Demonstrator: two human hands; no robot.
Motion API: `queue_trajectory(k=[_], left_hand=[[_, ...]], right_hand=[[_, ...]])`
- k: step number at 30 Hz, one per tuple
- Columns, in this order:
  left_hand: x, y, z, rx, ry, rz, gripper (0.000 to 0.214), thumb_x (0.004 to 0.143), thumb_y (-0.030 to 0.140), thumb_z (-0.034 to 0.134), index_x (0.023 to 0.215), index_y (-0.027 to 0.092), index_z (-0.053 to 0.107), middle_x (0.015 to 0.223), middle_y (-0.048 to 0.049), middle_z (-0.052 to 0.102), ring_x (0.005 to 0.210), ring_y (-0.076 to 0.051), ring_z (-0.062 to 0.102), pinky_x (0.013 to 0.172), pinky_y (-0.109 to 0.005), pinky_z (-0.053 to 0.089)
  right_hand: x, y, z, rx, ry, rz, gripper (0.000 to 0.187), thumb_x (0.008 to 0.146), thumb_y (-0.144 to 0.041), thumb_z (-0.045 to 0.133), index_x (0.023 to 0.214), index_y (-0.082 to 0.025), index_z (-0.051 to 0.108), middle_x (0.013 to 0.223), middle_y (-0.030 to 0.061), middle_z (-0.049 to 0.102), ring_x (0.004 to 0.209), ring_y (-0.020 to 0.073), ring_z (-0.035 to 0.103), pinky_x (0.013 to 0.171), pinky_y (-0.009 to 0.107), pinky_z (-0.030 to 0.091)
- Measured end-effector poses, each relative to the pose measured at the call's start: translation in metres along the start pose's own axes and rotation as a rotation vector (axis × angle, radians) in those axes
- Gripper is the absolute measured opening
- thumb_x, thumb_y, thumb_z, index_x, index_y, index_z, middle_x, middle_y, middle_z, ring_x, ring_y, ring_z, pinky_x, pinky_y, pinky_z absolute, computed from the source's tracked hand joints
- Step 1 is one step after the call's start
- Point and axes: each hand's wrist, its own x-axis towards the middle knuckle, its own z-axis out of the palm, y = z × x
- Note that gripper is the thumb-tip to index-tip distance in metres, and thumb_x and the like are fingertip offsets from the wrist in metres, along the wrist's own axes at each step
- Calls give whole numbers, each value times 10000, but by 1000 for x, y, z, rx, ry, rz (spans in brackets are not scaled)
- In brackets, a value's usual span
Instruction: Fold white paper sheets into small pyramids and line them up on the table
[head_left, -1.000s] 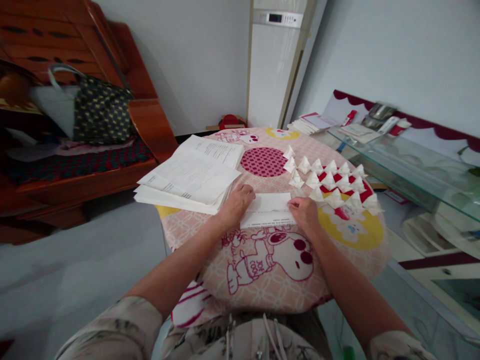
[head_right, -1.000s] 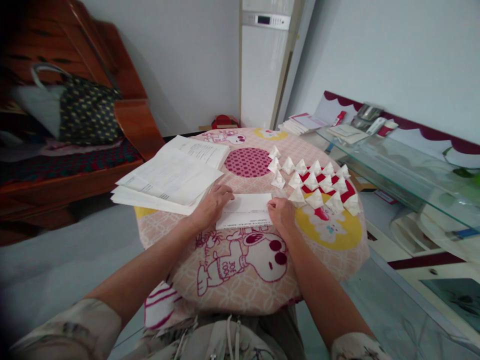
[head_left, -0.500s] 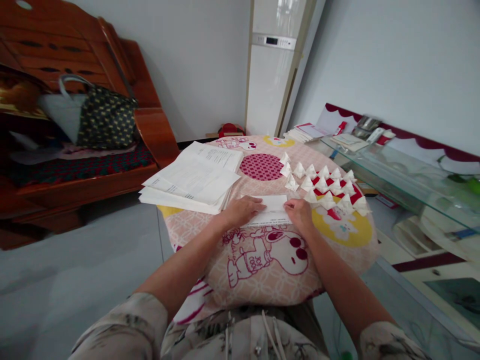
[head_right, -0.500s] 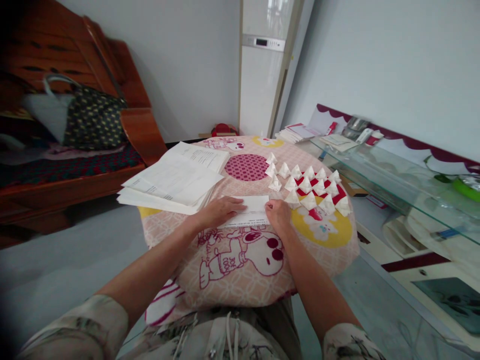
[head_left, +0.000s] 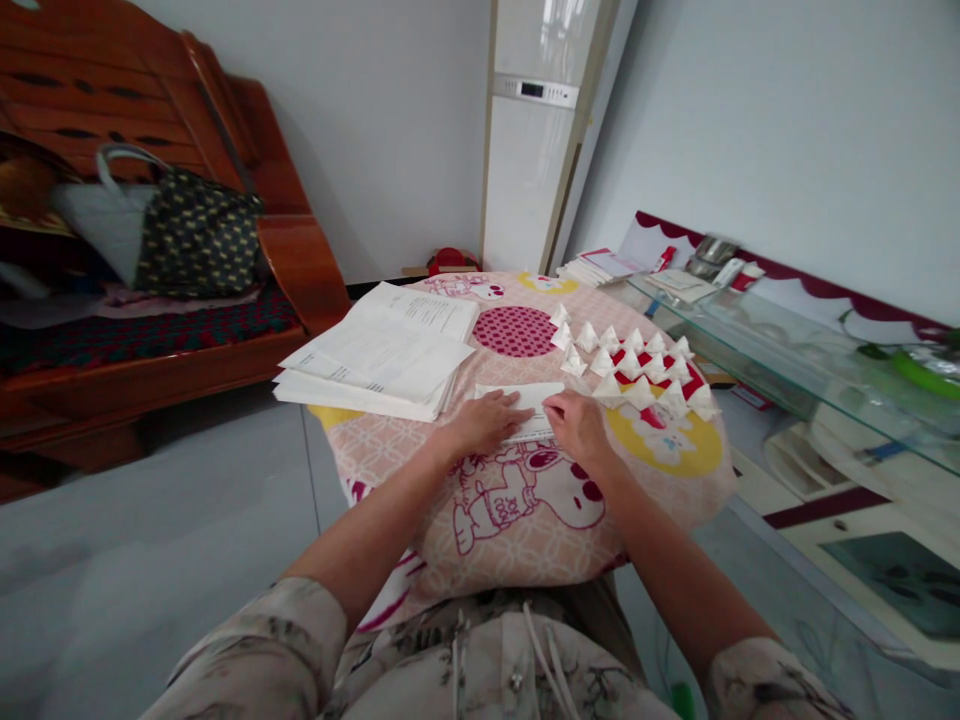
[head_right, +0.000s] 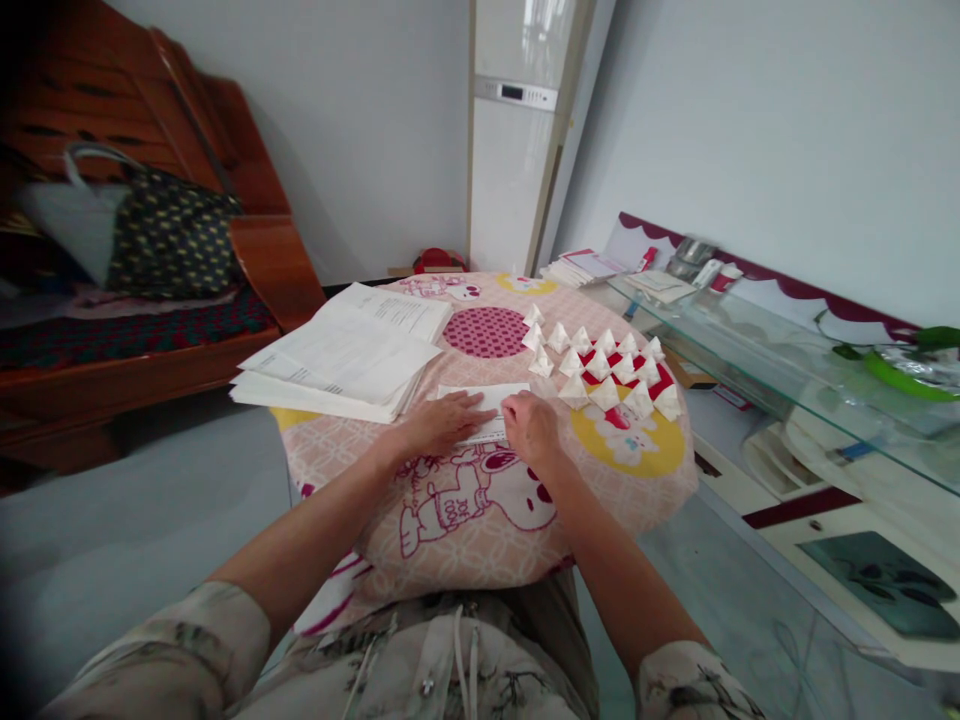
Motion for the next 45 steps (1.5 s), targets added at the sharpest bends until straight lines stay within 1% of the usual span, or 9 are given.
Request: queue_trajectory(k=[3,7,19,31,34,36,39,42,45], left_hand=[[1,0,2,5,14,6,463,1031,338,408,1490,350,462,1562,-84,448,1401,-270,458,1134,-401,364],[1,-1,7,16,32,12,468,1021,367,435,1487,346,465,1573,-73,437,1419,-274,432,1135,-404,371],[0,2,4,12,-32,-45,491,979,469,499,1461,376,482,1615,-60,363,1471,-319,360,1154,-456,364],[-1,1,5,-50,28,-7,528,977,444,520,1488,319,473,1602,-90,382,1460,-317,379,1160,-471,355],[0,1,4,-65,23,-11,542,968,433,534,1492,307,473,1607,-102,372,1461,-328,374,1163,-478,347],[0,2,3,-63,7,-19,554,966,428,535,1500,302,462,1613,-104,362,1467,-323,366,1175,-460,329],[1,2,3,-41,2,-31,567,967,440,525,1511,299,446,1612,-106,365,1463,-318,372,1177,-443,322],[-1,4,7,-17,58,-10,540,964,422,538,1483,286,481,1569,-104,434,1427,-292,423,1154,-414,356],[-8,13,12,-40,137,45,375,993,322,490,1343,272,615,1434,-89,579,1310,-243,544,1074,-356,441]], right_hand=[[-2,-2,9,146,-132,123,169,824,-148,597,782,-162,760,773,69,743,704,177,637,659,261,429],[-5,1,10,223,-171,256,149,765,-119,625,747,-158,768,715,53,746,659,169,641,620,249,429],[3,-20,5,271,-401,305,79,669,-86,691,639,-157,707,566,-1,652,552,120,570,527,213,375],[-15,27,-33,158,-354,420,131,673,-80,591,650,-146,702,509,-14,611,483,116,538,522,219,389],[-18,37,-41,12,-263,471,157,667,-58,578,632,-141,706,547,13,637,545,149,581,558,238,410],[-19,33,-39,-48,-162,420,179,698,-63,573,685,-138,736,639,40,683,642,175,622,610,249,434],[-22,13,-25,-40,-92,177,238,805,-101,550,890,-136,770,843,81,727,803,196,647,717,261,467],[-29,-6,-8,-124,-137,-35,320,848,-66,503,1009,-163,762,971,102,707,922,207,625,813,280,466],[-37,-11,2,-196,-206,-109,320,876,-67,496,985,-191,770,986,102,687,958,219,597,821,286,457]])
